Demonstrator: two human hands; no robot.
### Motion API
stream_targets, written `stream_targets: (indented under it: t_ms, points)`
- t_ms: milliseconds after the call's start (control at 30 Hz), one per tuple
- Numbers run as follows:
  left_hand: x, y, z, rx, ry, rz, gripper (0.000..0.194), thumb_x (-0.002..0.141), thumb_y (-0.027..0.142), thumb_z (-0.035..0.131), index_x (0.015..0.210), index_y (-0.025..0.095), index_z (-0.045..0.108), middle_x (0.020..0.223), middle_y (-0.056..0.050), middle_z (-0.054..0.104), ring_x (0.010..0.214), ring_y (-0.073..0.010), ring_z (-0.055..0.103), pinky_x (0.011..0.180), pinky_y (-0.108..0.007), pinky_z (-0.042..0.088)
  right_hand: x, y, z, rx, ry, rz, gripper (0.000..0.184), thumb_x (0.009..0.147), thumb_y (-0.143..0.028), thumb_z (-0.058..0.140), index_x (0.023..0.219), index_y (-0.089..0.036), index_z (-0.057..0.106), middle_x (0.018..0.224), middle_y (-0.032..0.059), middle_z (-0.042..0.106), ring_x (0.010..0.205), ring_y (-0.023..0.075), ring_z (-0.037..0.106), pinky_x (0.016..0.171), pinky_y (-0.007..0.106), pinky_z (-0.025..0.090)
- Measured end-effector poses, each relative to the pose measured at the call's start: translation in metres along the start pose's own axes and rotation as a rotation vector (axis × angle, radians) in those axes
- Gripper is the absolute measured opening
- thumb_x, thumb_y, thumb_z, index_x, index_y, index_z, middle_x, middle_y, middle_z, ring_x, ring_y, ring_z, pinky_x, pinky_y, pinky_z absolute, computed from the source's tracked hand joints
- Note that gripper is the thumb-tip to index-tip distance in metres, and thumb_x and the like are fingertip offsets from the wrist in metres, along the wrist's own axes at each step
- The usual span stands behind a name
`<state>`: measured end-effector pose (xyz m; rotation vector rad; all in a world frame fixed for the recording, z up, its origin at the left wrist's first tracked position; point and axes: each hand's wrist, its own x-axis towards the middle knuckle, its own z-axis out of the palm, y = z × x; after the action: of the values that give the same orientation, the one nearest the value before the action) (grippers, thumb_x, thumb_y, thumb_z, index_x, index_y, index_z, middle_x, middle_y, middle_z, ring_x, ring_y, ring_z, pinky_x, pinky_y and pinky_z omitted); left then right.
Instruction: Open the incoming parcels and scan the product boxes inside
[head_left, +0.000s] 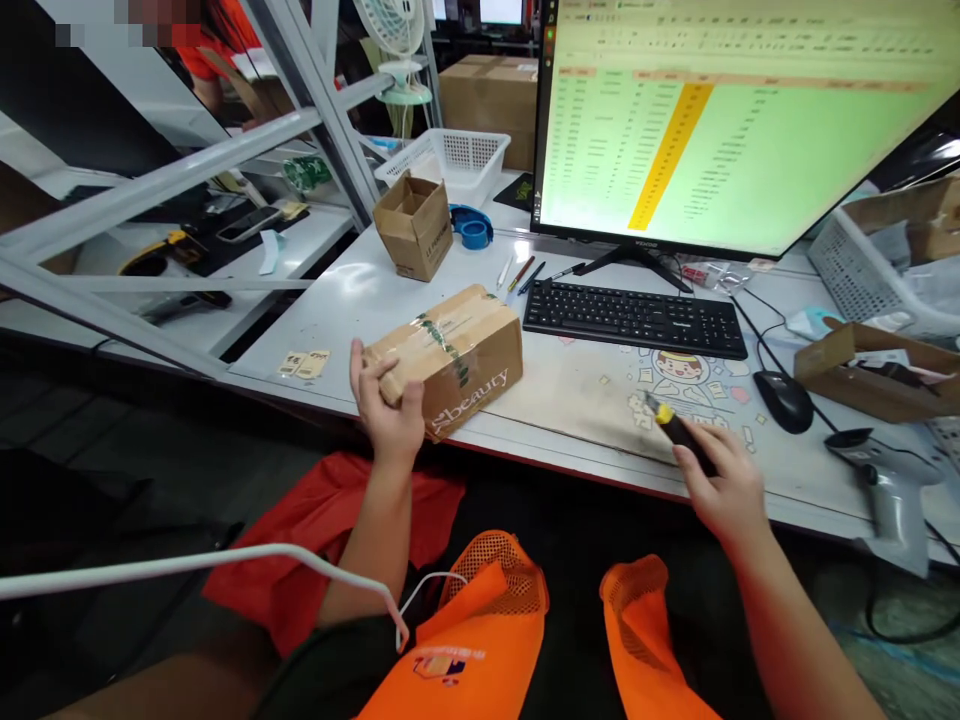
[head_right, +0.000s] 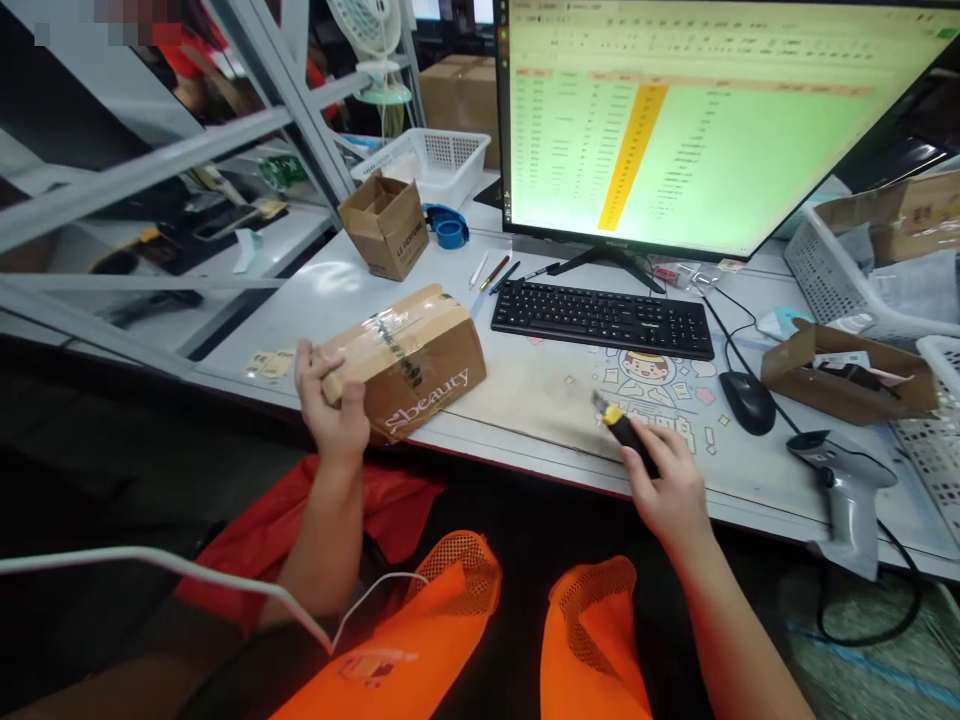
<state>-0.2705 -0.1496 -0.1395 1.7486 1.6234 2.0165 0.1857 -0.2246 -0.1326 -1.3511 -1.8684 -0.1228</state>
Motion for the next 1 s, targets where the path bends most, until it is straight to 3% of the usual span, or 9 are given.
stream_targets:
  t_ms: [67,167,267,367,433,533,633,833,1000]
  points:
    - [0.021,-0.015,0.020,-0.172,-0.032,0.008,0.045,0.092,0.063,0.069,0.106,0.020,0.068,0.163,-0.019,0.048,0.153,-0.0376,0.045,0.130,-0.056,0.032,0.016,-0.020,0.006,0.100,-0.073,-0.077,0.035,0.104,-0.027,0.064,0.138,-0.019,0.068,0.118,0.0139,0.070,0.107,0.0270,0.070,0.092,0.040,0.061]
    - [0.059,-0.041,0.050,-0.421,-0.205,-0.072,0.041,0.092,0.060,0.059,0.092,0.021,0.069,0.140,-0.015,0.069,0.136,-0.0367,0.063,0.119,-0.055,0.047,0.041,-0.047,0.011,0.243,-0.196,-0.177,0.035,0.104,-0.025,0.064,0.139,-0.020,0.066,0.120,0.0134,0.068,0.107,0.0252,0.069,0.092,0.038,0.062]
    - [0.075,-0.043,0.068,-0.388,-0.196,-0.156,0.042,0.097,0.058,0.050,0.090,0.021,0.068,0.112,-0.012,0.077,0.115,-0.0323,0.073,0.108,-0.052,0.056,0.056,-0.068,0.015,0.338,-0.302,-0.285,0.034,0.105,-0.025,0.063,0.139,-0.020,0.066,0.118,0.0126,0.068,0.105,0.0243,0.069,0.090,0.038,0.063]
    - [0.055,-0.018,0.064,-0.141,-0.077,0.044,0.053,0.104,0.065,0.041,0.101,0.022,0.071,0.130,-0.012,0.072,0.141,-0.0319,0.058,0.122,-0.054,0.044,0.059,-0.082,0.022,0.339,-0.337,-0.370,0.035,0.105,-0.025,0.062,0.139,-0.018,0.065,0.119,0.0147,0.068,0.104,0.0260,0.069,0.088,0.040,0.063]
    - [0.029,0.006,0.054,-0.019,-0.147,0.289,0.067,0.103,0.077,0.031,0.113,0.025,0.071,0.143,-0.011,0.066,0.153,-0.0322,0.045,0.128,-0.058,0.035,0.058,-0.088,0.028,0.300,-0.334,-0.410,0.037,0.104,-0.025,0.063,0.140,-0.016,0.064,0.120,0.0168,0.068,0.104,0.0280,0.069,0.087,0.043,0.063]
    - [-0.005,0.038,0.042,0.023,-0.288,0.517,0.075,0.094,0.087,0.041,0.132,0.026,0.065,0.140,-0.014,0.067,0.147,-0.0378,0.052,0.123,-0.065,0.040,0.057,-0.094,0.034,0.256,-0.318,-0.416,0.039,0.104,-0.023,0.062,0.142,-0.015,0.062,0.121,0.0183,0.068,0.105,0.0293,0.068,0.088,0.045,0.062]
    - [-0.020,0.054,0.041,0.041,-0.228,0.534,0.065,0.096,0.071,0.057,0.139,0.023,0.062,0.138,-0.016,0.068,0.144,-0.0404,0.055,0.117,-0.064,0.047,0.060,-0.099,0.035,0.225,-0.300,-0.396,0.038,0.105,-0.025,0.060,0.143,-0.018,0.062,0.120,0.0169,0.068,0.105,0.0288,0.067,0.089,0.046,0.061]
    - [-0.021,0.058,0.045,0.106,-0.162,0.559,0.048,0.101,0.055,0.050,0.131,0.021,0.068,0.126,-0.014,0.075,0.130,-0.0358,0.067,0.106,-0.056,0.057,0.067,-0.101,0.025,0.100,-0.262,-0.401,0.032,0.106,-0.028,0.060,0.136,-0.016,0.066,0.115,0.0155,0.070,0.097,0.0275,0.067,0.082,0.042,0.057]
    - [-0.023,0.057,0.046,0.063,-0.127,0.575,0.045,0.102,0.051,0.050,0.130,0.021,0.069,0.123,-0.014,0.077,0.127,-0.0343,0.070,0.105,-0.054,0.059,0.068,-0.098,0.031,0.044,-0.216,-0.390,0.032,0.107,-0.028,0.059,0.133,-0.013,0.068,0.114,0.0167,0.071,0.094,0.0272,0.067,0.079,0.041,0.056]
